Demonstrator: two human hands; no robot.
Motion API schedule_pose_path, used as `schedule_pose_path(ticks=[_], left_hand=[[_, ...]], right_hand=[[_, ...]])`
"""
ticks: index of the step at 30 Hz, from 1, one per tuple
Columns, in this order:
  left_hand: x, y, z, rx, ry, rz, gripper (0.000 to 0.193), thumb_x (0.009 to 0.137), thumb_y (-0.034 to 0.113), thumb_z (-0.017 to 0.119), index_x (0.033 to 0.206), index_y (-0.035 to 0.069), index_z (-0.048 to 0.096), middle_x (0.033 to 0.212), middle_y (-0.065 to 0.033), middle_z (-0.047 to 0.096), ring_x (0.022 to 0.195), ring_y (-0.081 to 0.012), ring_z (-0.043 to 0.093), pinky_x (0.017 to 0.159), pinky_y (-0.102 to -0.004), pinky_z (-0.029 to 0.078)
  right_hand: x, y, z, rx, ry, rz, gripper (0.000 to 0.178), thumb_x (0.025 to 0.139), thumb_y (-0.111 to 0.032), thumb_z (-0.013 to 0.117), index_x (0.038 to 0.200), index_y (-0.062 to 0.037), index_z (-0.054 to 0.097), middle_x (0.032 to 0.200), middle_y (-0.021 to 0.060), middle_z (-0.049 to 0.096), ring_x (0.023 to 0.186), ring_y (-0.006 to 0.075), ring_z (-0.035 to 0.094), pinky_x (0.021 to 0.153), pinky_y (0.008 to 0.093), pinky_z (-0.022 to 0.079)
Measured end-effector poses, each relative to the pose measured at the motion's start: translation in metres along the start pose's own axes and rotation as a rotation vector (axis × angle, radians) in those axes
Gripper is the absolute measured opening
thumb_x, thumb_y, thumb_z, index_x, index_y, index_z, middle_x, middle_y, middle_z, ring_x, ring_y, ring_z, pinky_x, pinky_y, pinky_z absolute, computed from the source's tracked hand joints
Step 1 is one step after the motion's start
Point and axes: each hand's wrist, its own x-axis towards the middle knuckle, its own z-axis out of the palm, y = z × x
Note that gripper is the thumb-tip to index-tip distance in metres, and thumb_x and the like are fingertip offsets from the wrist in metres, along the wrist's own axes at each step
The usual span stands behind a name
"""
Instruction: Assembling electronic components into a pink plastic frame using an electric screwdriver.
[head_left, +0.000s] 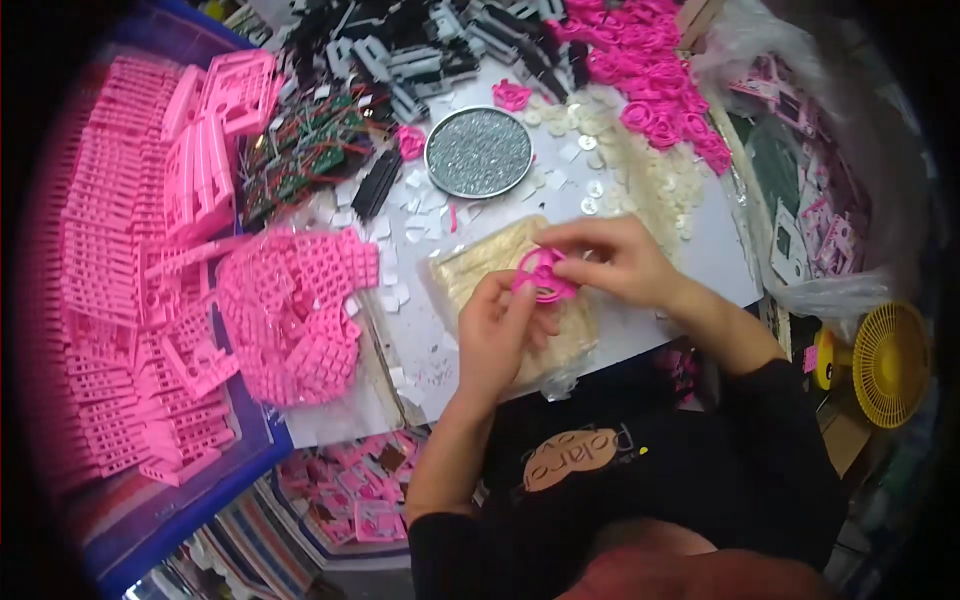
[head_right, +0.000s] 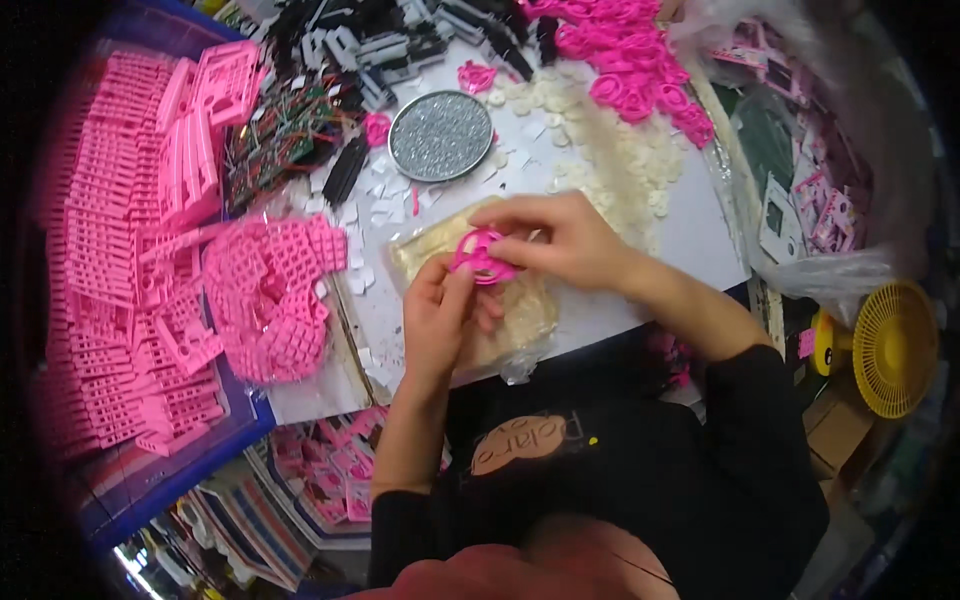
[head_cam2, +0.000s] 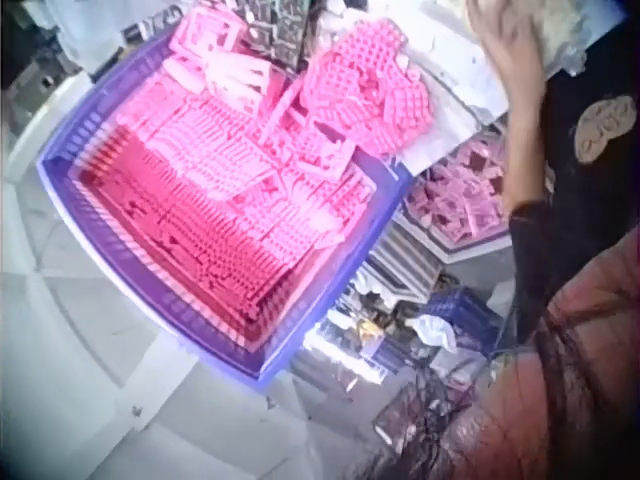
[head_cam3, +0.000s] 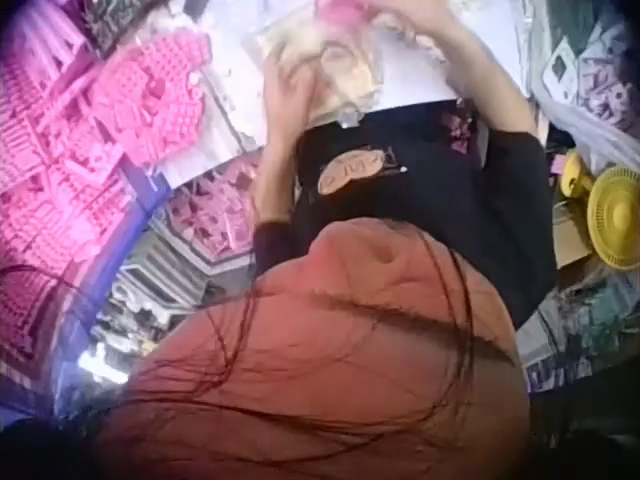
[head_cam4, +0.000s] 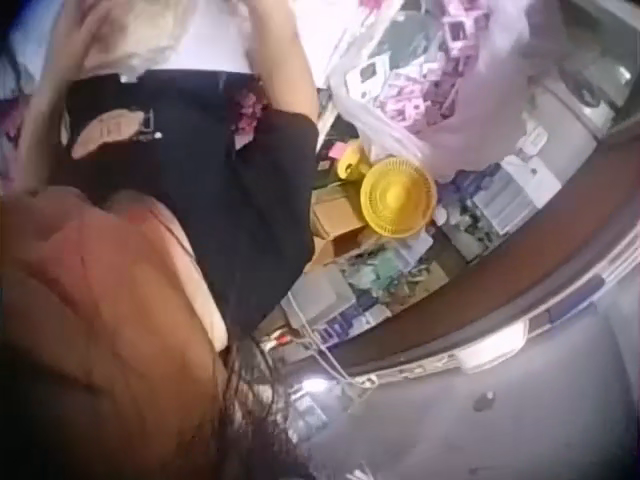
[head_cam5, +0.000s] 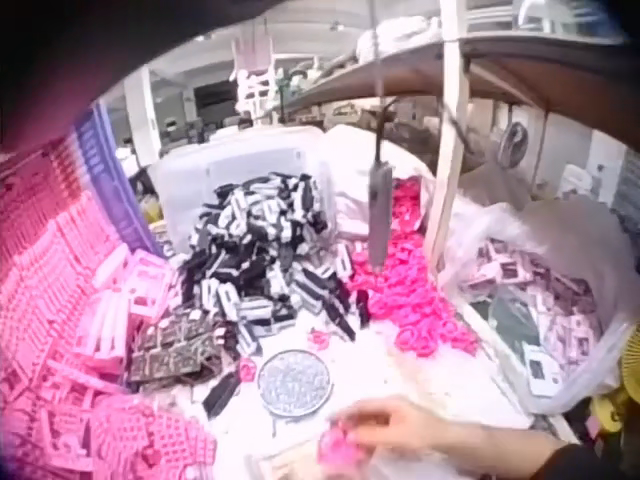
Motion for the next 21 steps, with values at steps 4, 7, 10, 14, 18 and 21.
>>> schedule_pose_path(ticks=[4,7,10,14,18,21], left_hand=[[-0.019,0.001,0.008,0.294,-0.122,-0.131,0.02,0.103,0.015,0.062,0.116,0.0,0.057,0.08,-0.0057,0.07,0.06,-0.0103,0.062,0.054,-0.0214,0.047],[-0.031,-0.002,0.0,0.715,-0.079,0.086,0.013,0.099,0.012,0.067,0.103,0.0,0.064,0.076,-0.0063,0.068,0.058,-0.0101,0.06,0.055,-0.0246,0.046],[-0.034,-0.003,-0.002,0.943,0.029,0.224,0.011,0.094,0.011,0.07,0.097,0.0,0.066,0.079,-0.0098,0.067,0.063,-0.0159,0.063,0.059,-0.0281,0.049],[-0.026,-0.008,-0.007,1.195,-0.01,0.565,0.024,0.087,0.012,0.074,0.108,0.002,0.067,0.107,-0.0143,0.068,0.095,-0.0248,0.066,0.082,-0.0407,0.05],[-0.032,-0.03,-0.02,1.473,-0.177,0.658,0.048,0.083,0.024,0.075,0.125,0.003,0.066,0.133,-0.0145,0.06,0.129,-0.0307,0.052,0.108,-0.0574,0.034],[-0.045,-0.034,-0.021,1.587,-0.159,0.64,0.061,0.084,0.032,0.073,0.136,0.003,0.06,0.138,-0.0134,0.057,0.136,-0.0322,0.048,0.112,-0.0606,0.028]], right_hand=[[-0.03,0.0,0.012,-0.546,0.145,-0.308,0.024,0.087,-0.011,0.076,0.109,-0.0048,0.072,0.082,0.0104,0.071,0.072,0.0248,0.07,0.064,0.0346,0.055],[-0.039,0.016,0.024,-0.582,0.127,-0.234,0.012,0.087,-0.013,0.076,0.093,-0.0066,0.069,0.076,0.0086,0.067,0.066,0.0282,0.066,0.06,0.0392,0.052],[-0.026,0.026,0.027,-0.676,0.089,-0.375,0.012,0.081,-0.013,0.075,0.088,-0.008,0.066,0.076,0.0066,0.062,0.07,0.0278,0.062,0.059,0.0398,0.05],[-0.001,0.039,0.028,-0.75,-0.123,-0.495,0.018,0.073,-0.013,0.073,0.088,-0.0084,0.063,0.083,0.0072,0.06,0.079,0.0284,0.061,0.062,0.0378,0.051],[0.003,0.04,0.035,-0.834,-0.18,-0.437,0.017,0.073,-0.018,0.068,0.085,-0.01,0.059,0.082,0.0079,0.058,0.081,0.0295,0.06,0.065,0.0416,0.05],[0.01,0.034,0.033,-0.858,-0.293,-0.341,0.015,0.075,-0.019,0.068,0.086,-0.0104,0.062,0.084,0.0087,0.061,0.081,0.0302,0.061,0.066,0.0445,0.049]])
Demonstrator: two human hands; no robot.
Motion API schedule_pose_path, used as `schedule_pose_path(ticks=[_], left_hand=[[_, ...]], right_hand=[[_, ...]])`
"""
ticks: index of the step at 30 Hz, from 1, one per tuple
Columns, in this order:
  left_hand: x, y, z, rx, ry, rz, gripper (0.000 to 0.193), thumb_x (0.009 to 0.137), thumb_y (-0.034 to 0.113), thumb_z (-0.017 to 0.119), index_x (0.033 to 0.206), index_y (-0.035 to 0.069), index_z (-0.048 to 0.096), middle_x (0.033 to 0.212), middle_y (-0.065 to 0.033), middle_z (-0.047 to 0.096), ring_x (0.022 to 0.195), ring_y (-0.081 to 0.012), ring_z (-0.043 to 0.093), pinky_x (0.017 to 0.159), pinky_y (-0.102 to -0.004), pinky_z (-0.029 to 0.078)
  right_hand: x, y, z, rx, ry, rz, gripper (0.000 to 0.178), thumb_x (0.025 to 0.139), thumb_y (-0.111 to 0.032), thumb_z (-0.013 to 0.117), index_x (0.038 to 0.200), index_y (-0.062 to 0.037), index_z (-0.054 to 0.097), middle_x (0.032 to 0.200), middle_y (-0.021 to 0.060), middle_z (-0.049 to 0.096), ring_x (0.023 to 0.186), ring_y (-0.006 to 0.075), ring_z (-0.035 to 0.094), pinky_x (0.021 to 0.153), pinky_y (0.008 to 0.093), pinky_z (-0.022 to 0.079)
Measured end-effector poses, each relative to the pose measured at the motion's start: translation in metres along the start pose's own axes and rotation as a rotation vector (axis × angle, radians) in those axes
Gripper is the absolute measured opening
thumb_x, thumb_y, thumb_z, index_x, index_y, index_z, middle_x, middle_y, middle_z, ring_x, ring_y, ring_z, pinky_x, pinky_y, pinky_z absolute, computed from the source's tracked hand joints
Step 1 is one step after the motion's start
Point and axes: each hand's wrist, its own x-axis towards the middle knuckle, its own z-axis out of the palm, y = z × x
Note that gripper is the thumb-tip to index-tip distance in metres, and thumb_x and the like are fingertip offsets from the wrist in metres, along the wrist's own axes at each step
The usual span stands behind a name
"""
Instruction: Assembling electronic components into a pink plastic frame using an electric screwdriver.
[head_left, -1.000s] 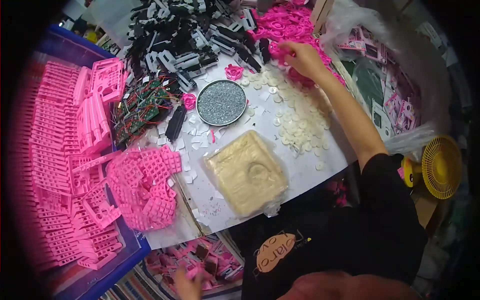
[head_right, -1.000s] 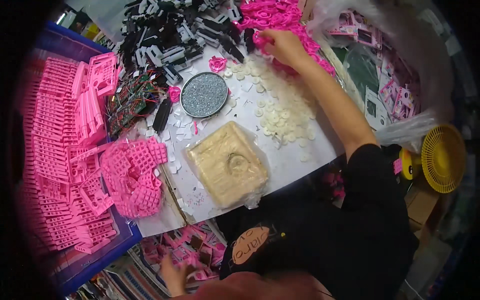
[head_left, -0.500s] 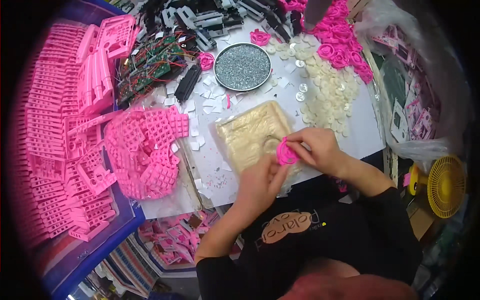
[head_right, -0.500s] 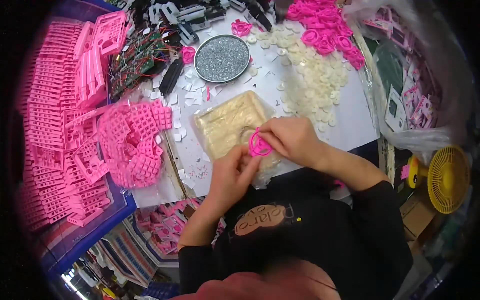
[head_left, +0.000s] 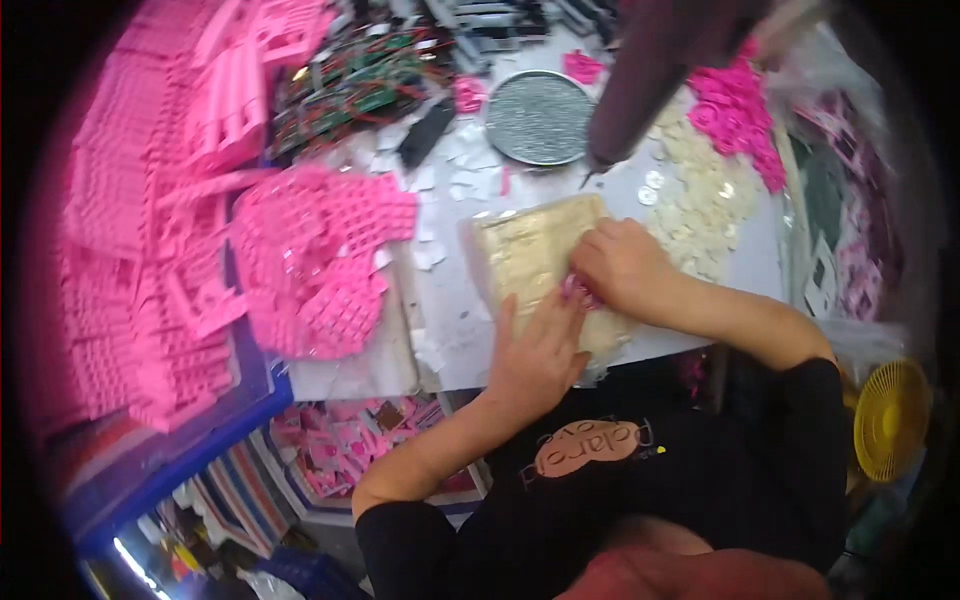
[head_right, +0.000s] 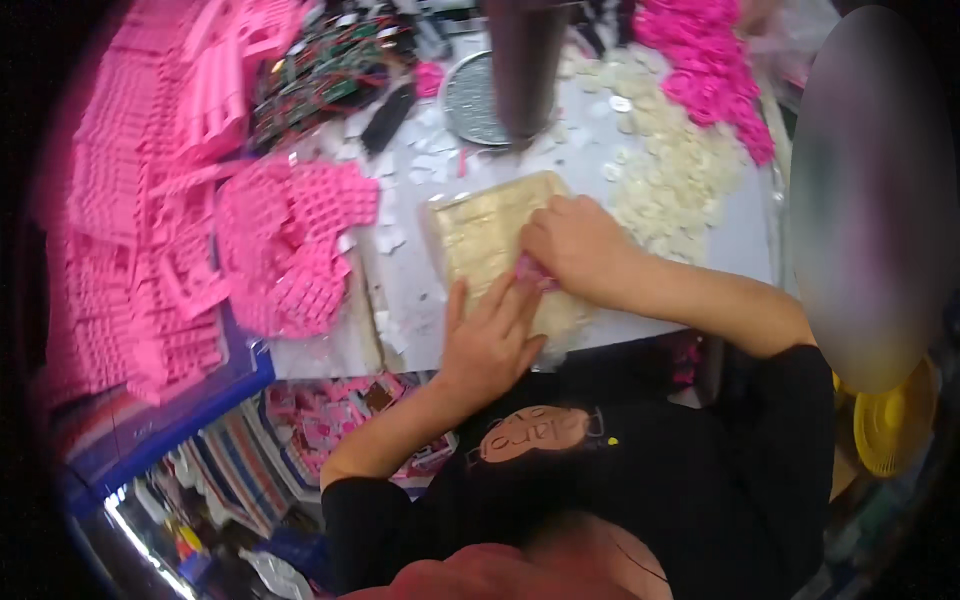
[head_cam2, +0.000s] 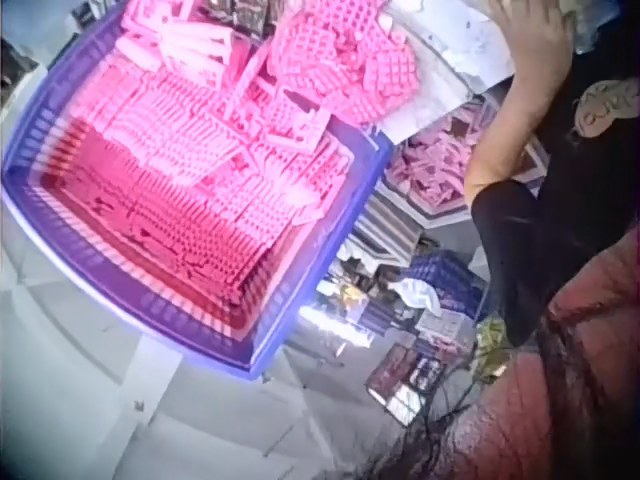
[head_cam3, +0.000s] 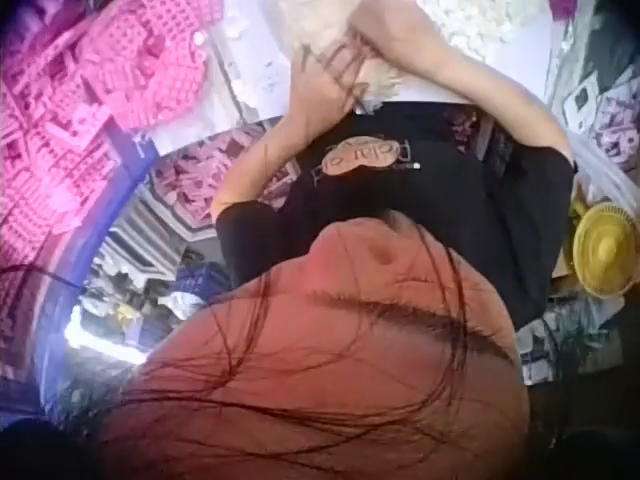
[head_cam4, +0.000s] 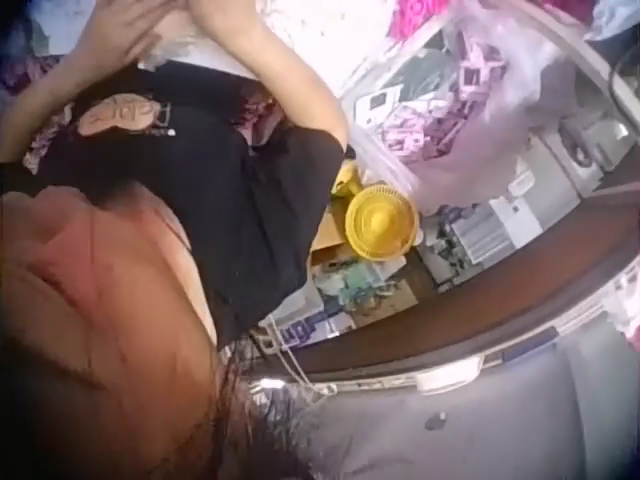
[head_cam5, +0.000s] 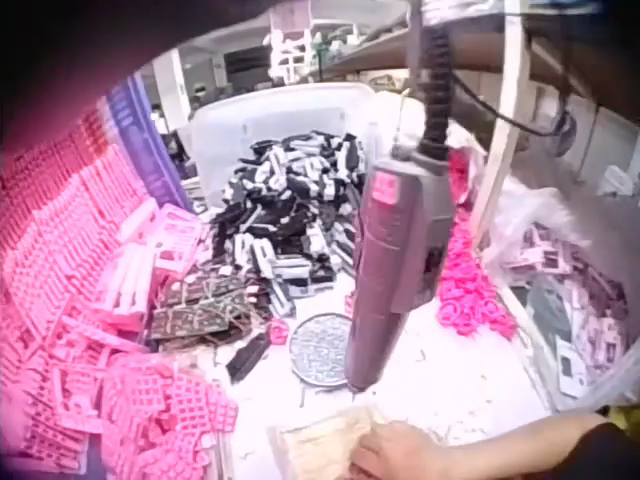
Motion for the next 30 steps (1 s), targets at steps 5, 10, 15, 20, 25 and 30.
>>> schedule_pose_path(ticks=[5,10,15,20,25,30], left_hand=[[0.003,-0.019,-0.027,-0.232,-0.184,0.052,0.073,0.085,0.033,0.075,0.147,0.003,0.048,0.152,-0.0164,0.047,0.143,-0.0321,0.041,0.116,-0.0574,0.028],[-0.01,-0.095,-0.151,-0.65,0.492,-0.2,0.04,0.087,0.013,0.075,0.122,0.0,0.06,0.118,-0.0124,0.059,0.11,-0.0271,0.058,0.096,-0.0374,0.048],[-0.101,-0.257,-0.219,-0.825,1.463,-1.12,0.047,0.089,0.023,0.078,0.126,0.002,0.057,0.12,-0.0068,0.055,0.098,-0.022,0.056,0.093,-0.0379,0.044],[-0.149,-0.335,-0.154,-1.355,1.612,-1.153,0.044,0.091,0.027,0.074,0.127,0.008,0.058,0.119,-0.0053,0.061,0.099,-0.0243,0.061,0.083,-0.0421,0.047],[-0.172,-0.356,-0.152,-1.496,1.458,-1.186,0.021,0.096,0.019,0.067,0.114,0.01,0.061,0.107,-0.0033,0.065,0.093,-0.0194,0.062,0.068,-0.0342,0.044],[-0.097,-0.246,-0.186,-0.424,1.381,-1.029,0.017,0.096,0.01,0.065,0.111,0.001,0.065,0.106,-0.0121,0.068,0.092,-0.0245,0.065,0.069,-0.0385,0.051]], right_hand=[[0.008,-0.003,-0.014,0.081,-0.105,0.023,0.018,0.075,-0.015,0.072,0.091,-0.0097,0.065,0.088,0.0119,0.065,0.084,0.0355,0.062,0.071,0.0474,0.048],[0.005,-0.015,-0.031,0.23,0.025,0.07,0.027,0.078,-0.006,0.073,0.102,-0.0043,0.063,0.094,0.0156,0.063,0.09,0.0367,0.06,0.078,0.0466,0.049],[-0.015,-0.01,-0.033,0.41,0.107,0.127,0.03,0.078,-0.005,0.074,0.107,-0.003,0.065,0.093,0.0151,0.063,0.086,0.0358,0.059,0.077,0.0428,0.049],[-0.027,-0.002,-0.039,0.391,0.146,0.094,0.028,0.076,-0.002,0.075,0.103,-0.0027,0.066,0.09,0.0129,0.065,0.083,0.0327,0.061,0.073,0.04,0.049],[-0.026,0.0,-0.045,0.389,0.139,-0.014,0.022,0.076,-0.003,0.076,0.097,-0.0042,0.068,0.083,0.0096,0.065,0.077,0.0298,0.061,0.068,0.0396,0.049],[-0.037,0.003,-0.05,0.34,0.132,-0.011,0.016,0.078,-0.004,0.077,0.092,-0.0043,0.07,0.082,0.009,0.066,0.075,0.0276,0.063,0.067,0.0383,0.05]])
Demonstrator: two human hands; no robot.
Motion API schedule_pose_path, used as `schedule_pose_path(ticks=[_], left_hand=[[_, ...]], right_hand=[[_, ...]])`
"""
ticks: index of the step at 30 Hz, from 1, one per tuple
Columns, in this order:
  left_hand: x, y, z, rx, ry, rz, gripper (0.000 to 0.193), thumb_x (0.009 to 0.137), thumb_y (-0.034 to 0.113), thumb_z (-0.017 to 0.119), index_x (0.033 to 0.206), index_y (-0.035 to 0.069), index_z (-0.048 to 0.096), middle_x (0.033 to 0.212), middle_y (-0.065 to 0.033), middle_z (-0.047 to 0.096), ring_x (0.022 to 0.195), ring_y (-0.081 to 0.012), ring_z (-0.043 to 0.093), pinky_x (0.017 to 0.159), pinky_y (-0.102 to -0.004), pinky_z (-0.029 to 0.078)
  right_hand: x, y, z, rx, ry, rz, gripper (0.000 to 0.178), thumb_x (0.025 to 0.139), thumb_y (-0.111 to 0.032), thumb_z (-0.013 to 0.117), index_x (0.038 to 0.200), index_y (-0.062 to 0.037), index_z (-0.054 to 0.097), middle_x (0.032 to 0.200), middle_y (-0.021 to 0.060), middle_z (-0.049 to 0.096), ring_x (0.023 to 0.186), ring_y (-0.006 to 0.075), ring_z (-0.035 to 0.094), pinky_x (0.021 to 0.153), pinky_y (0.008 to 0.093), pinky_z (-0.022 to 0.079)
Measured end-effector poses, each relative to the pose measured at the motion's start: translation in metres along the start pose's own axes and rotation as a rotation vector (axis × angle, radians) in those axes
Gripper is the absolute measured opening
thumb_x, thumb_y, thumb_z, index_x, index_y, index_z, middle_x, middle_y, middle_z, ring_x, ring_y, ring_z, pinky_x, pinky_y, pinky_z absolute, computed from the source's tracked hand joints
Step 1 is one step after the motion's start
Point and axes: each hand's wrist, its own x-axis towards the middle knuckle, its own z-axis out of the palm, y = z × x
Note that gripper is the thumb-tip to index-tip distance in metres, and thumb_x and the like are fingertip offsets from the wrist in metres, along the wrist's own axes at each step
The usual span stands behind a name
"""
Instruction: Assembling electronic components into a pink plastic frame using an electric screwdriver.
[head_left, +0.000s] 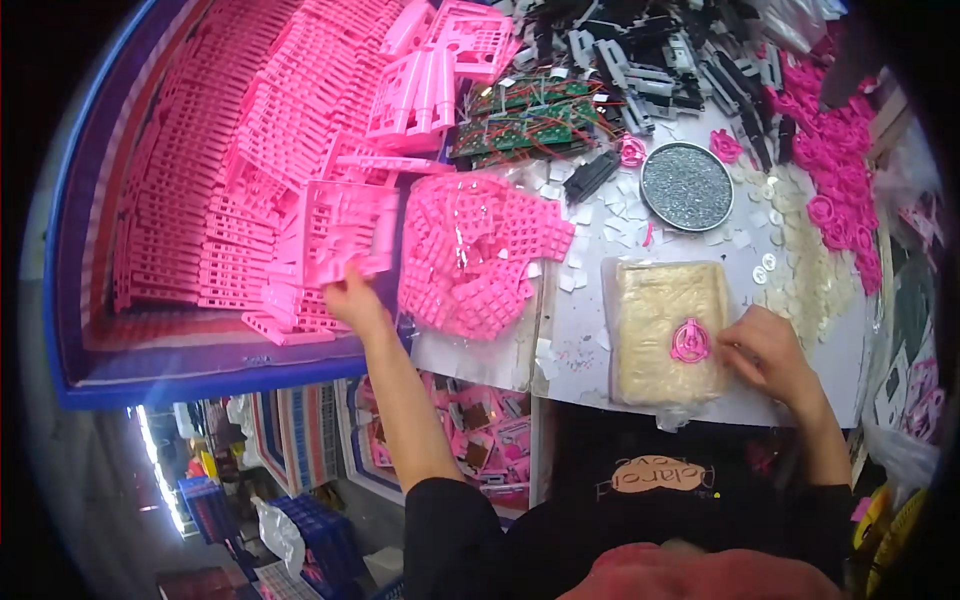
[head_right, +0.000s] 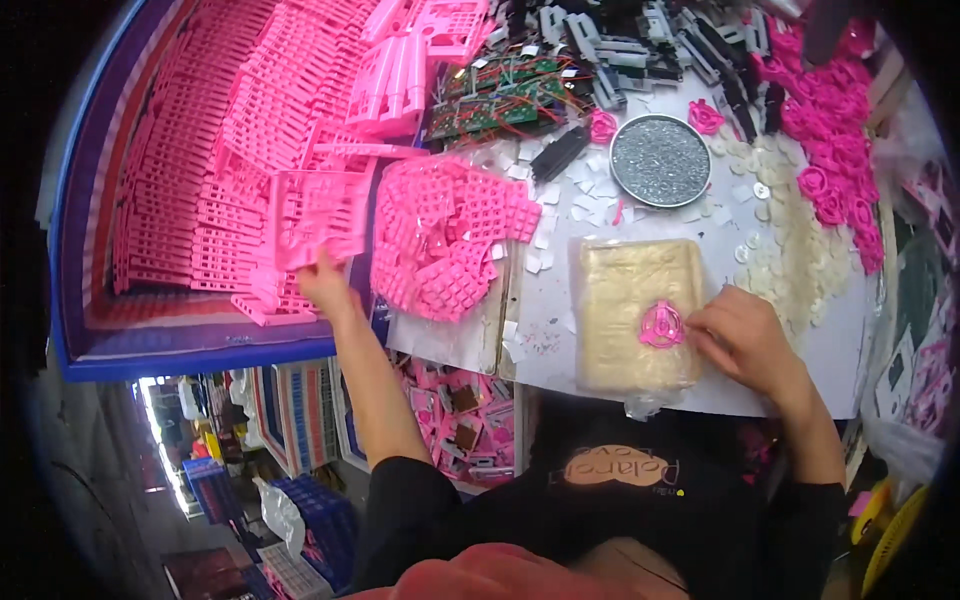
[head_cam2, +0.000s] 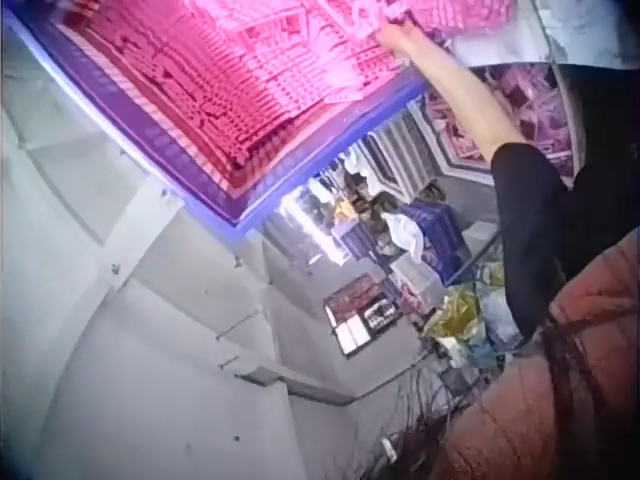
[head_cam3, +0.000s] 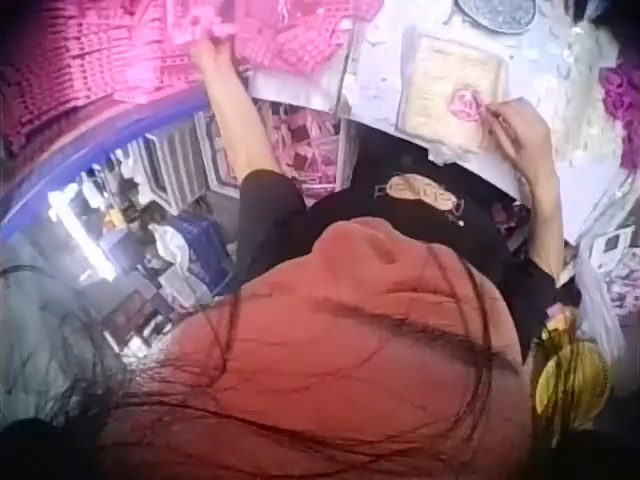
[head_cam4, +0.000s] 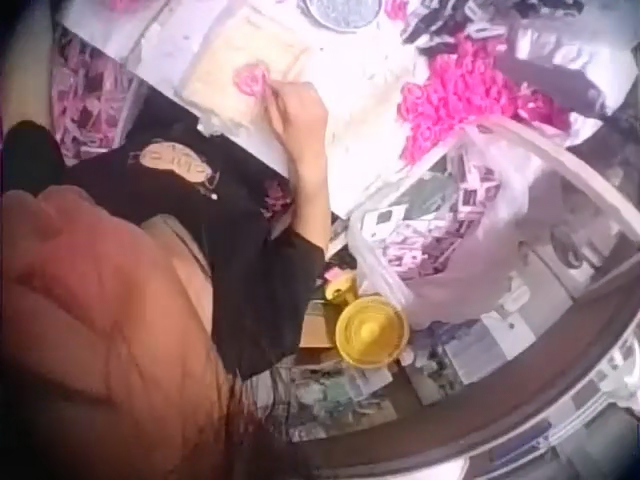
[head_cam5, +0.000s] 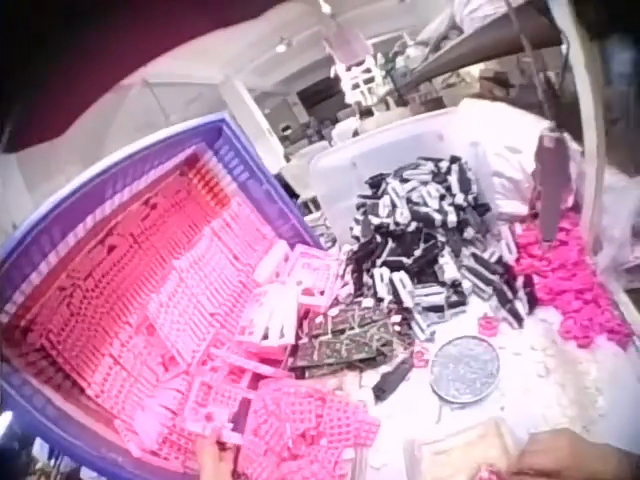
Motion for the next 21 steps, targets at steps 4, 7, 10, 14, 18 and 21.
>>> schedule_pose_path(ticks=[4,7,10,14,18,21], left_hand=[[-0.073,0.086,0.008,0.344,0.053,1.282,0.024,0.089,0.008,0.072,0.109,-0.003,0.067,0.108,-0.0156,0.066,0.101,-0.0314,0.064,0.088,-0.0458,0.053],[-0.145,0.099,0.032,0.167,-0.345,1.416,0.029,0.084,0.013,0.079,0.108,0.0,0.069,0.111,-0.0142,0.064,0.104,-0.0323,0.062,0.092,-0.0474,0.05],[-0.208,0.082,0.033,0.141,-0.691,1.277,0.032,0.078,0.008,0.078,0.109,0.005,0.069,0.114,-0.0144,0.061,0.107,-0.0343,0.059,0.094,-0.0473,0.049],[-0.261,0.075,0.028,0.085,-0.994,1.121,0.042,0.075,-0.002,0.066,0.118,0.003,0.067,0.119,-0.0162,0.059,0.118,-0.0378,0.055,0.103,-0.0475,0.044],[-0.27,0.094,0.021,0.021,-0.907,0.88,0.058,0.077,0.003,0.067,0.133,-0.004,0.055,0.131,-0.02,0.056,0.128,-0.0394,0.051,0.112,-0.0487,0.037],[-0.257,0.142,0.037,0.236,-1.137,0.851,0.077,0.078,0.008,0.075,0.146,-0.009,0.042,0.137,-0.0245,0.053,0.127,-0.0395,0.051,0.11,-0.0505,0.039]], right_hand=[[-0.006,-0.002,0.007,0.387,0.028,0.19,0.024,0.09,-0.012,0.072,0.112,-0.0047,0.071,0.095,0.0084,0.071,0.085,0.0201,0.067,0.071,0.0337,0.053],[0.011,-0.013,0.026,1.384,-0.047,0.478,0.045,0.101,-0.025,0.061,0.141,-0.0056,0.054,0.112,0.009,0.07,0.097,0.0154,0.067,0.08,0.0302,0.056],[0.037,-0.037,0.039,1.568,-0.001,0.522,0.06,0.099,-0.028,0.062,0.148,0.0009,0.043,0.109,0.0128,0.07,0.091,0.0191,0.068,0.077,0.0294,0.056],[0.027,-0.015,0.019,1.4,0.103,0.512,0.057,0.095,-0.014,0.062,0.144,0.0086,0.044,0.09,0.0153,0.072,0.082,0.0198,0.07,0.067,0.0314,0.056],[0.001,-0.008,-0.014,1.192,0.084,0.566,0.049,0.094,-0.013,0.061,0.139,0.0047,0.052,0.089,0.0124,0.073,0.076,0.0156,0.07,0.067,0.0304,0.056],[0.011,0.002,-0.024,0.781,-0.347,0.351,0.043,0.085,-0.017,0.064,0.123,0.0048,0.065,0.081,0.0132,0.073,0.072,0.0188,0.069,0.063,0.0344,0.054]])
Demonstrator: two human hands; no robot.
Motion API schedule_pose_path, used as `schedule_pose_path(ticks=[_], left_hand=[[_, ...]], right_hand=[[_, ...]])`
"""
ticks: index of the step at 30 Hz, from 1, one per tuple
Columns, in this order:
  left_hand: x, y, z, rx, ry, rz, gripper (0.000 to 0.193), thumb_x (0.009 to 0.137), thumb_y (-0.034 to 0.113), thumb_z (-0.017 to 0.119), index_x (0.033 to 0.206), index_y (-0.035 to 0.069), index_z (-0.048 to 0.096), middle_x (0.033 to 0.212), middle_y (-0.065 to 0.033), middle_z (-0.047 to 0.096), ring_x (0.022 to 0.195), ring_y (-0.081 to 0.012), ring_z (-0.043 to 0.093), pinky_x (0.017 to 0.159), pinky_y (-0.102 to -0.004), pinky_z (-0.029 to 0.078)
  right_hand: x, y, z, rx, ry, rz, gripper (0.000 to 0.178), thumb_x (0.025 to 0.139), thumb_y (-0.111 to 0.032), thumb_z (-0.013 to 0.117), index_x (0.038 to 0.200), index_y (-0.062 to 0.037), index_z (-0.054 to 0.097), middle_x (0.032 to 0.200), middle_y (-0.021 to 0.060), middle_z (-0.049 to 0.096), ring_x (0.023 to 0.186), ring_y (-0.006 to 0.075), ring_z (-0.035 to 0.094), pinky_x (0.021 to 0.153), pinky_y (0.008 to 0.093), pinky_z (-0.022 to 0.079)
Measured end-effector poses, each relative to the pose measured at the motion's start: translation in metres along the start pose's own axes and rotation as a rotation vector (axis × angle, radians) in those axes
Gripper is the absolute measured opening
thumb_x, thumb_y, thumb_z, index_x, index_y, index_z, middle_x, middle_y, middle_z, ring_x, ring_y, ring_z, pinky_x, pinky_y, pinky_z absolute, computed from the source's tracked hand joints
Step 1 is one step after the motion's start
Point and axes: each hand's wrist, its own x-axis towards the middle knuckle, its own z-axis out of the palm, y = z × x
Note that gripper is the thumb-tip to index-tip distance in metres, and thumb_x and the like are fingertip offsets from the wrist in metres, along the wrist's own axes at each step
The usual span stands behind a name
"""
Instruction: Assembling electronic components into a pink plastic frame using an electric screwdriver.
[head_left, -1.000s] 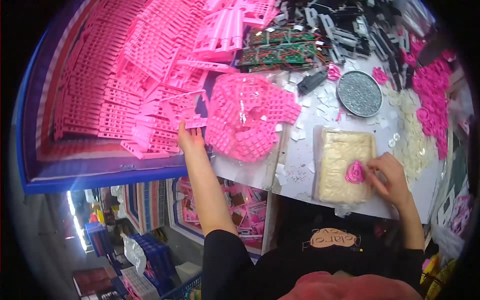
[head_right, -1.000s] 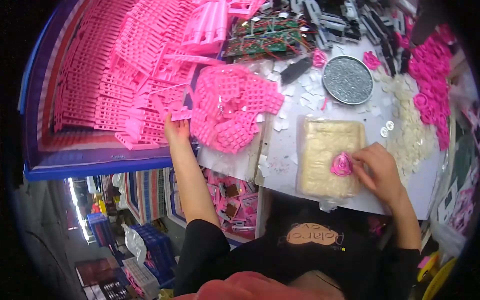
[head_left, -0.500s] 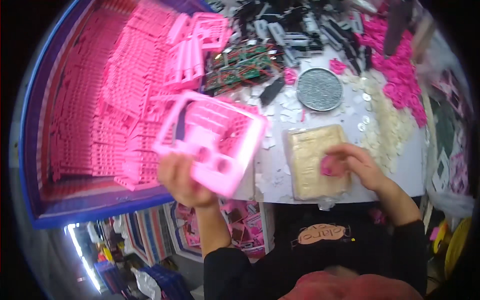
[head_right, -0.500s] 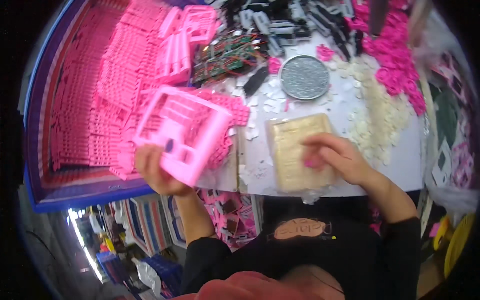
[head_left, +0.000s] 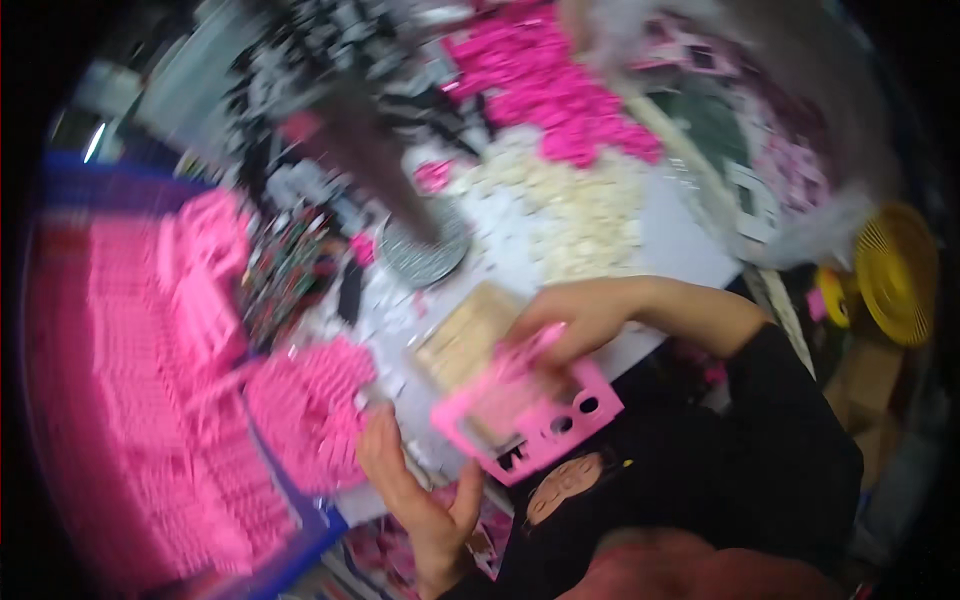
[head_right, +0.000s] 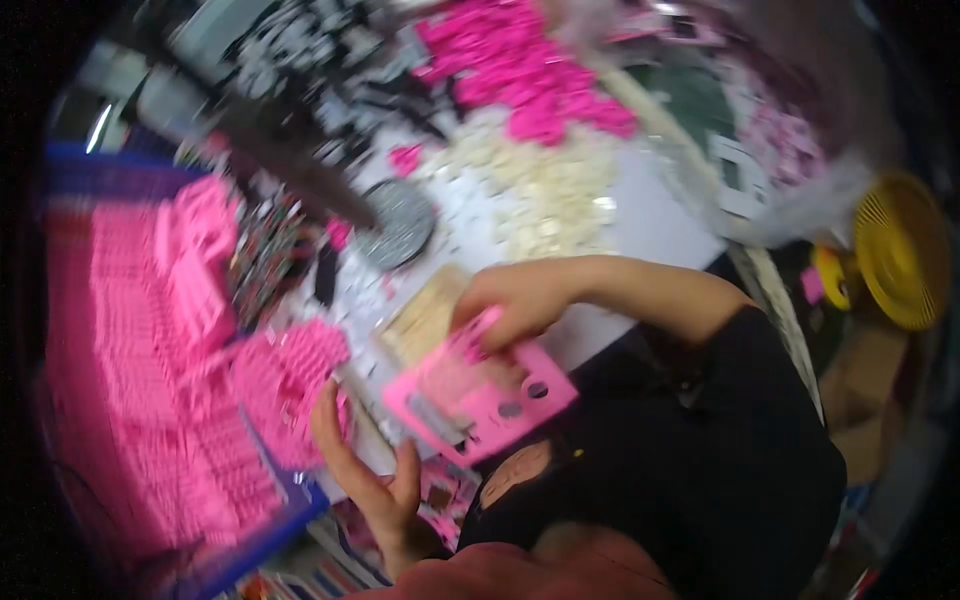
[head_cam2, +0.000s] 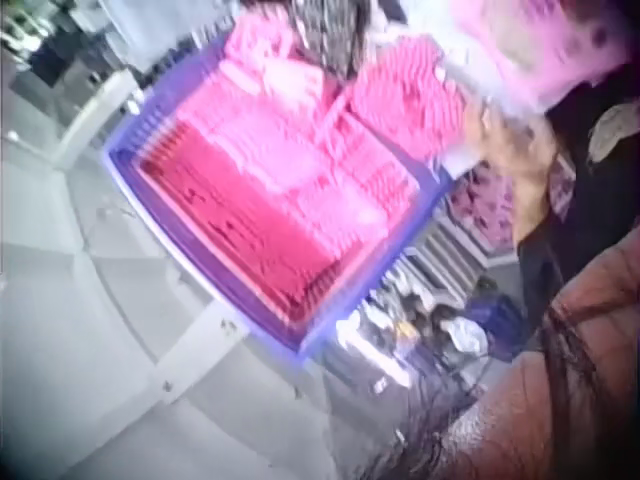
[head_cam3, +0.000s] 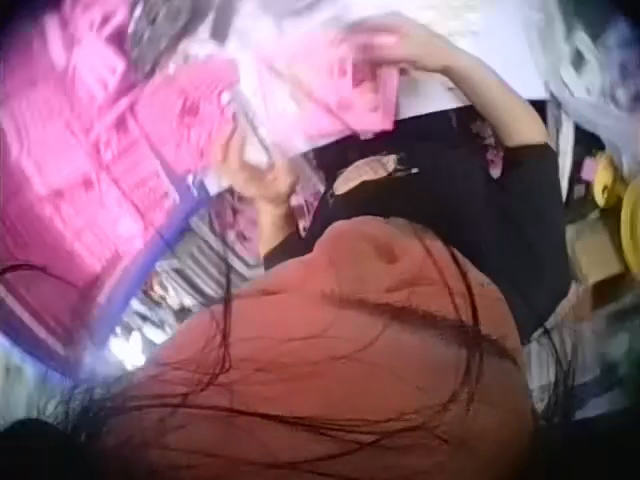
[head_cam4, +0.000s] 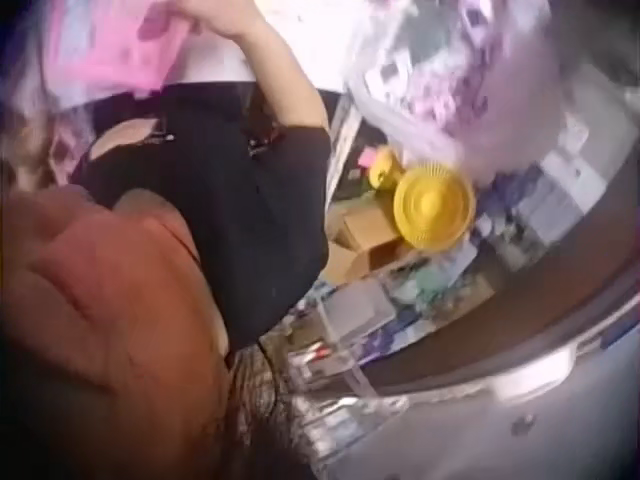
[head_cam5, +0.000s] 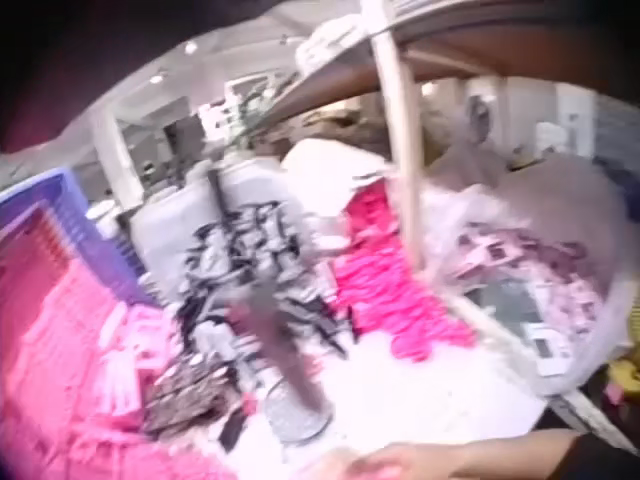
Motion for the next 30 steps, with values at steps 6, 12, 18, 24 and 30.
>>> schedule_pose_path(ticks=[6,12,18,24,30], left_hand=[[0.032,-0.025,0.023,-0.593,-0.721,-0.431,0.069,0.095,0.004,0.059,0.158,0.004,0.03,0.123,-0.0178,0.062,0.091,-0.0223,0.065,0.077,-0.0325,0.052],[-0.001,-0.048,0.028,-0.909,0.071,-0.524,0.071,0.102,0.001,0.05,0.164,0.013,0.018,0.119,-0.0104,0.063,0.069,-0.0035,0.049,0.054,-0.0162,0.038],[-0.005,-0.07,0.065,-0.564,0.025,-0.244,0.041,0.102,-0.004,0.047,0.141,0.004,0.057,0.125,-0.0102,0.059,0.085,-0.0065,0.057,0.067,-0.0177,0.045],[-0.019,-0.073,0.048,-0.445,0.24,-0.267,0.028,0.094,0.001,0.059,0.122,-0.002,0.065,0.117,-0.0103,0.061,0.107,-0.0208,0.062,0.094,-0.0311,0.049],[0.032,-0.052,0.058,-0.645,-0.16,-0.118,0.041,0.087,0.03,0.074,0.118,0.004,0.069,0.126,-0.0192,0.057,0.119,-0.0368,0.056,0.109,-0.0465,0.039]], right_hand=[[-0.003,-0.013,-0.028,-0.022,-0.006,-0.05,0.035,0.089,-0.021,0.074,0.116,0.001,0.07,0.093,0.0117,0.073,0.087,0.0164,0.067,0.079,0.0343,0.054],[-0.149,0.067,-0.281,-0.945,1.935,0.205,0.053,0.077,-0.041,0.079,0.108,0.0018,0.07,0.106,0.0213,0.073,0.101,0.0341,0.07,0.087,0.039,0.055],[-0.196,0.1,-0.354,-0.275,2.065,0.045,0.028,0.084,-0.026,0.08,0.096,-0.0016,0.073,0.084,0.0056,0.069,0.079,0.0196,0.064,0.073,0.0361,0.052],[-0.193,0.007,-0.23,-1.006,2.072,-0.162,0.026,0.094,-0.024,0.073,0.11,-0.0029,0.072,0.086,0.0051,0.071,0.08,0.0139,0.064,0.072,0.0314,0.051],[-0.082,-0.066,-0.065,-0.51,0.422,-0.101,0.025,0.087,-0.023,0.078,0.103,-0.0032,0.073,0.072,0.0037,0.063,0.062,0.0139,0.056,0.058,0.0305,0.044]])
